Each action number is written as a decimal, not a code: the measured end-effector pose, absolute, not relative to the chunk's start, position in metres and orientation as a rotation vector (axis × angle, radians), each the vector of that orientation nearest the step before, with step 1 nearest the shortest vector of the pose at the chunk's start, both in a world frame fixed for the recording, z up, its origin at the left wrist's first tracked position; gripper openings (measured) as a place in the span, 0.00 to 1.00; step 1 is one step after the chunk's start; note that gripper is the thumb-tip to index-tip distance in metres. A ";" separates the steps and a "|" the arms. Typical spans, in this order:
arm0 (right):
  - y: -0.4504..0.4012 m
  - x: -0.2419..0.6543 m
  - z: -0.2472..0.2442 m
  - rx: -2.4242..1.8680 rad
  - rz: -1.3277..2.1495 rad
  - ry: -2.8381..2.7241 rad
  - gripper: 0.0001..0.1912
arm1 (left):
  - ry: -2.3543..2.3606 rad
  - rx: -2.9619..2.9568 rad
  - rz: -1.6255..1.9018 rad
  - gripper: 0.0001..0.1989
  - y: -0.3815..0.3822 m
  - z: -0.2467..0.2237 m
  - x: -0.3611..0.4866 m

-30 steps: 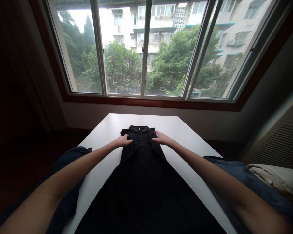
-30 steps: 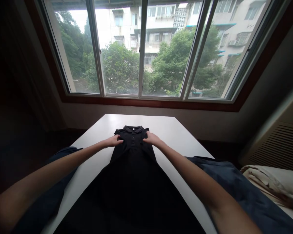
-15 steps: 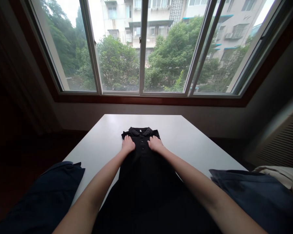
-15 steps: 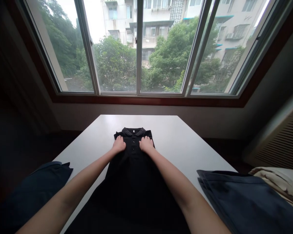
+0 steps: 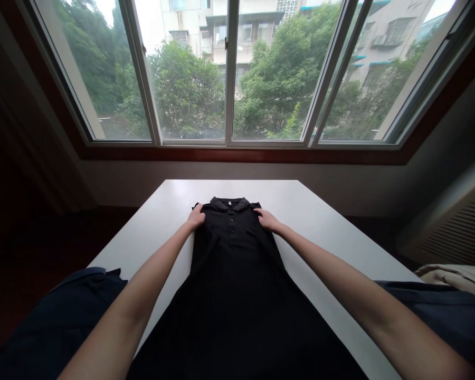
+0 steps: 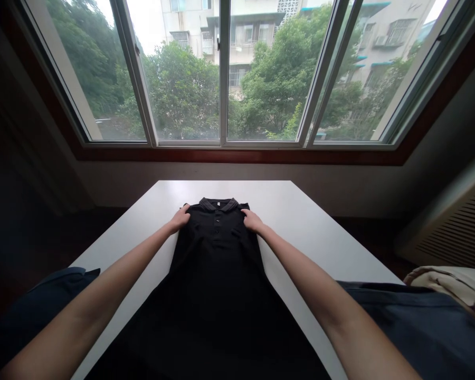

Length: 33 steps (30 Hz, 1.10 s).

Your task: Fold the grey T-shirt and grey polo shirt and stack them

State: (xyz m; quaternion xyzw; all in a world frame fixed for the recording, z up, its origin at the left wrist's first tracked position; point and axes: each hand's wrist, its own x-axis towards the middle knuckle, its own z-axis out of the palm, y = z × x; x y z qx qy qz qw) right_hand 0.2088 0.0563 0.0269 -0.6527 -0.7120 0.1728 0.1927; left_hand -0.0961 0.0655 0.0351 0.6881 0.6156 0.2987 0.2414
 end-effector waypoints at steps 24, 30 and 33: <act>-0.024 0.162 0.068 -2.090 -0.130 -2.530 0.24 | 2.014 2.507 -0.066 0.27 0.014 0.062 -0.070; -0.041 0.185 0.065 -1.954 -0.168 -2.681 0.31 | 2.048 2.426 -0.050 0.29 0.016 0.065 -0.113; -0.051 0.198 0.060 -1.901 -0.219 -2.667 0.34 | 2.138 2.233 0.128 0.29 0.021 0.074 -0.158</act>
